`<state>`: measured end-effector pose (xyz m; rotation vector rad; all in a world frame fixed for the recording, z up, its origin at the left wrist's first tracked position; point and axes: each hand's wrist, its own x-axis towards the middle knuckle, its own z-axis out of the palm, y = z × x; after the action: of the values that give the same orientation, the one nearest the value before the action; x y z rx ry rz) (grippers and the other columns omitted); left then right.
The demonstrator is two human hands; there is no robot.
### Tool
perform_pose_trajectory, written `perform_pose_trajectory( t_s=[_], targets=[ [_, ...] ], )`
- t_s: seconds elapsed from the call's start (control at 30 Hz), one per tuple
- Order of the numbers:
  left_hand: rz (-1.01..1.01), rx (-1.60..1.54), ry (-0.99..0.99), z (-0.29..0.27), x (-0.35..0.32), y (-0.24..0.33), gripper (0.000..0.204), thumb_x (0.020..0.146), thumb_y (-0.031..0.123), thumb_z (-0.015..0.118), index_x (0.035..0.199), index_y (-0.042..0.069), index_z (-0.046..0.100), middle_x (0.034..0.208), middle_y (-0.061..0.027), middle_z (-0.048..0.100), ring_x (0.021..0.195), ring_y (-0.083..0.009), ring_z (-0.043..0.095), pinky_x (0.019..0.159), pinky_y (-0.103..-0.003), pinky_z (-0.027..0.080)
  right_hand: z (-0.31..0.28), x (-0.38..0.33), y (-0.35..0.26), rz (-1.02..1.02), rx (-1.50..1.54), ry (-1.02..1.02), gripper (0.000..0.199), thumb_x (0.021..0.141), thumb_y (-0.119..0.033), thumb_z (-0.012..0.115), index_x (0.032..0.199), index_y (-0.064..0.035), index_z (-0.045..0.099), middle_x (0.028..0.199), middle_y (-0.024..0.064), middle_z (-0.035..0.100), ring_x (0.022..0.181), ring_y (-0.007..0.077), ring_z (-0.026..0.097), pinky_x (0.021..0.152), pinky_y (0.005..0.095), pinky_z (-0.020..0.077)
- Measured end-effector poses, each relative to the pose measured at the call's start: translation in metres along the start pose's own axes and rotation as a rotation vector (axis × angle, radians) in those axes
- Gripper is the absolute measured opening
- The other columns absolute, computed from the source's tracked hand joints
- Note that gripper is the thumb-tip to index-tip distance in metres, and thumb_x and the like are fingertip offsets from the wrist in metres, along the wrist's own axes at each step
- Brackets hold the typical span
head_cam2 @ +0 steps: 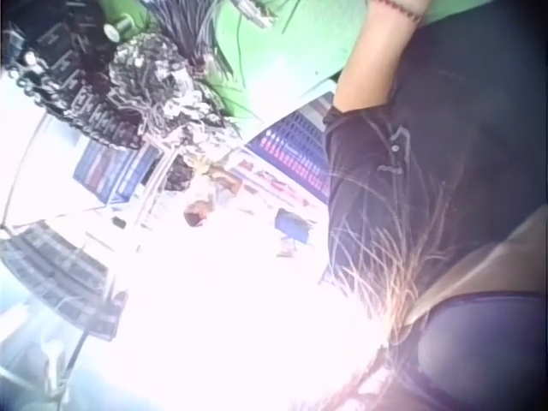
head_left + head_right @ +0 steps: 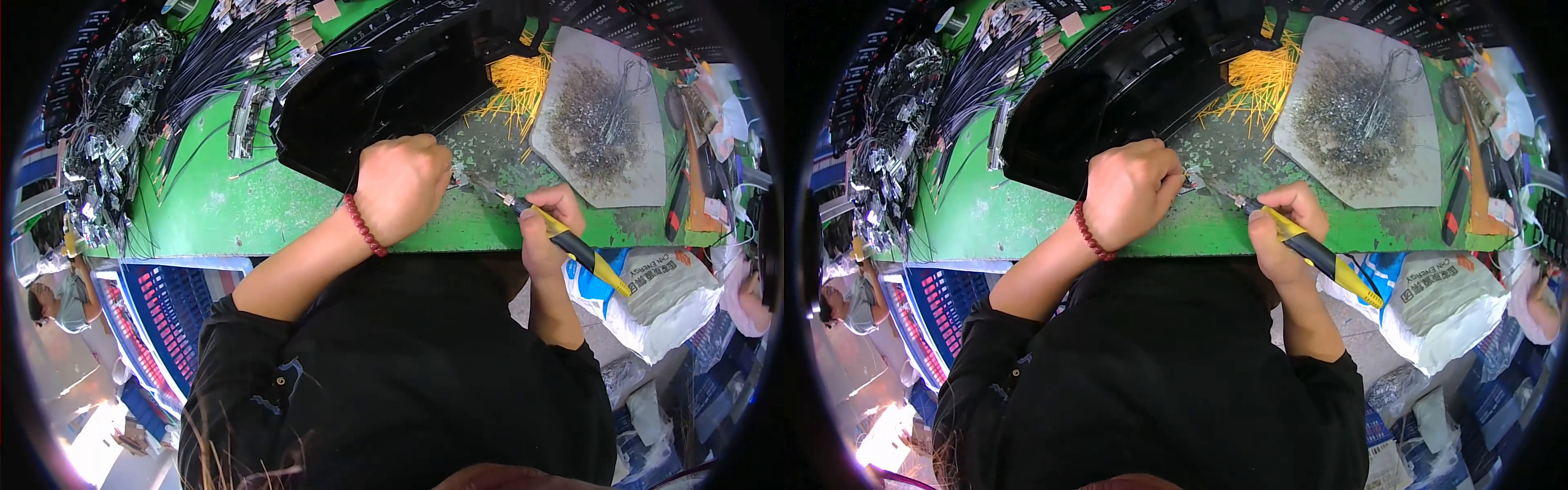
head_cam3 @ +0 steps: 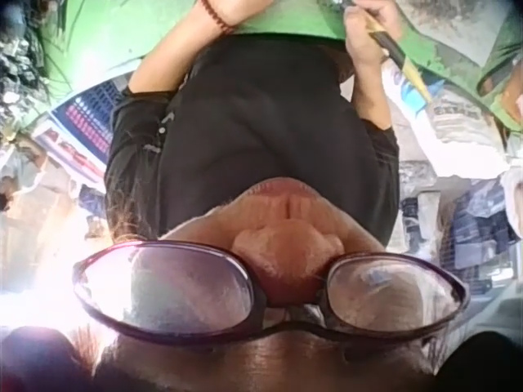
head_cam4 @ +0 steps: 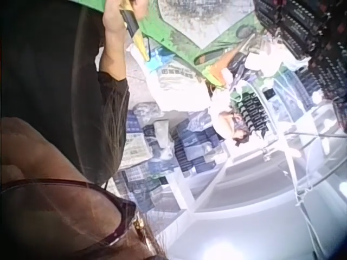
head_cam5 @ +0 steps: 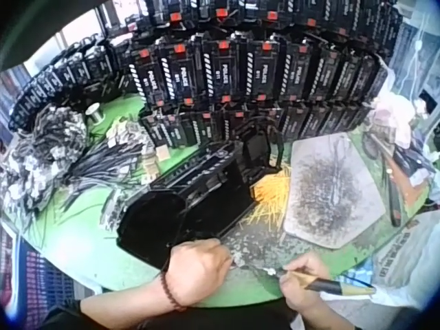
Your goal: The person solders wires to small circuit boards using a soldering iron and installs the wired assemblies into plastic housings by hand.
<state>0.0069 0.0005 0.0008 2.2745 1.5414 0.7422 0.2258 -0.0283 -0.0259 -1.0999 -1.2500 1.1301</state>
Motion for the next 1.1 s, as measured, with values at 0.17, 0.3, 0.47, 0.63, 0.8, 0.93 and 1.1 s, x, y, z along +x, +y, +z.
perform_pose_trajectory(
  t_s=[0.17, 0.3, 0.47, 0.63, 0.8, 0.93, 1.1],
  targets=[
    [-0.004, -0.003, -0.01, -0.003, 0.001, 0.001, 0.009, 0.075, 0.008, 0.066, 0.068, 0.006, 0.061, 0.069, -0.0069, 0.058, 0.065, -0.0279, 0.061, 0.056, -0.038, 0.049, 0.001, 0.002, -0.002, 0.016, -0.123, -0.072, 0.012, 0.078, -0.005, 0.062, 0.086, -0.0009, 0.054, 0.078, 0.0012, 0.053, 0.062, 0.0053, 0.046, 0.058, 0.0201, 0.0356],
    [-0.016, 0.012, -0.035, -0.001, -0.001, 0.0, 0.009, 0.075, 0.009, 0.065, 0.068, 0.006, 0.061, 0.069, -0.007, 0.058, 0.065, -0.0283, 0.061, 0.056, -0.039, 0.049, 0.007, 0.002, -0.003, 0.055, -0.042, 0.014, 0.013, 0.075, -0.001, 0.064, 0.085, -0.0011, 0.056, 0.07, -0.0017, 0.053, 0.059, 0.0025, 0.045, 0.053, 0.0209, 0.0356],
    [-0.023, 0.015, -0.037, -0.001, 0.001, 0.0, 0.009, 0.075, 0.009, 0.065, 0.068, 0.006, 0.061, 0.07, -0.0069, 0.059, 0.066, -0.0285, 0.062, 0.056, -0.039, 0.049, 0.005, 0.005, 0.0, 0.033, -0.11, -0.058, 0.015, 0.075, -0.001, 0.064, 0.086, -0.0014, 0.054, 0.074, -0.0004, 0.053, 0.062, 0.0031, 0.047, 0.055, 0.0203, 0.0369],
    [-0.022, 0.015, -0.055, -0.002, 0.001, 0.0, 0.008, 0.075, 0.009, 0.065, 0.069, 0.006, 0.061, 0.07, -0.0072, 0.058, 0.066, -0.0285, 0.062, 0.056, -0.039, 0.049, 0.0, 0.001, 0.006, -0.023, -0.02, -0.028, 0.015, 0.076, -0.004, 0.063, 0.088, -0.0011, 0.054, 0.076, 0.0017, 0.052, 0.064, 0.0056, 0.046, 0.058, 0.0207, 0.0361],
    [-0.014, 0.018, -0.047, -0.001, 0.001, -0.001, 0.009, 0.075, 0.009, 0.065, 0.068, 0.006, 0.061, 0.07, -0.0072, 0.059, 0.066, -0.0284, 0.062, 0.056, -0.039, 0.049, 0.004, 0.003, 0.003, -0.029, -0.055, -0.005, 0.016, 0.077, -0.007, 0.062, 0.087, -0.0009, 0.052, 0.074, 0.0029, 0.049, 0.062, 0.0076, 0.044, 0.056, 0.0209, 0.034],
    [-0.016, 0.02, -0.032, 0.0, 0.0, 0.0, 0.009, 0.075, 0.009, 0.065, 0.068, 0.006, 0.061, 0.069, -0.0071, 0.059, 0.065, -0.0283, 0.062, 0.056, -0.039, 0.049, 0.004, 0.004, 0.001, -0.011, -0.024, -0.025, 0.015, 0.077, -0.006, 0.061, 0.087, -0.0012, 0.051, 0.075, 0.0029, 0.049, 0.062, 0.0072, 0.043, 0.057, 0.0206, 0.0337],
    [-0.034, 0.039, -0.064, -0.001, 0.001, 0.001, 0.009, 0.075, 0.01, 0.065, 0.068, 0.006, 0.061, 0.069, -0.0071, 0.059, 0.066, -0.0279, 0.062, 0.057, -0.039, 0.049, 0.006, 0.005, -0.001, 0.006, -0.023, -0.033, 0.014, 0.077, -0.006, 0.06, 0.087, -0.0016, 0.051, 0.073, 0.0007, 0.047, 0.061, 0.0056, 0.04, 0.056, 0.0208, 0.0307]
  ],
)
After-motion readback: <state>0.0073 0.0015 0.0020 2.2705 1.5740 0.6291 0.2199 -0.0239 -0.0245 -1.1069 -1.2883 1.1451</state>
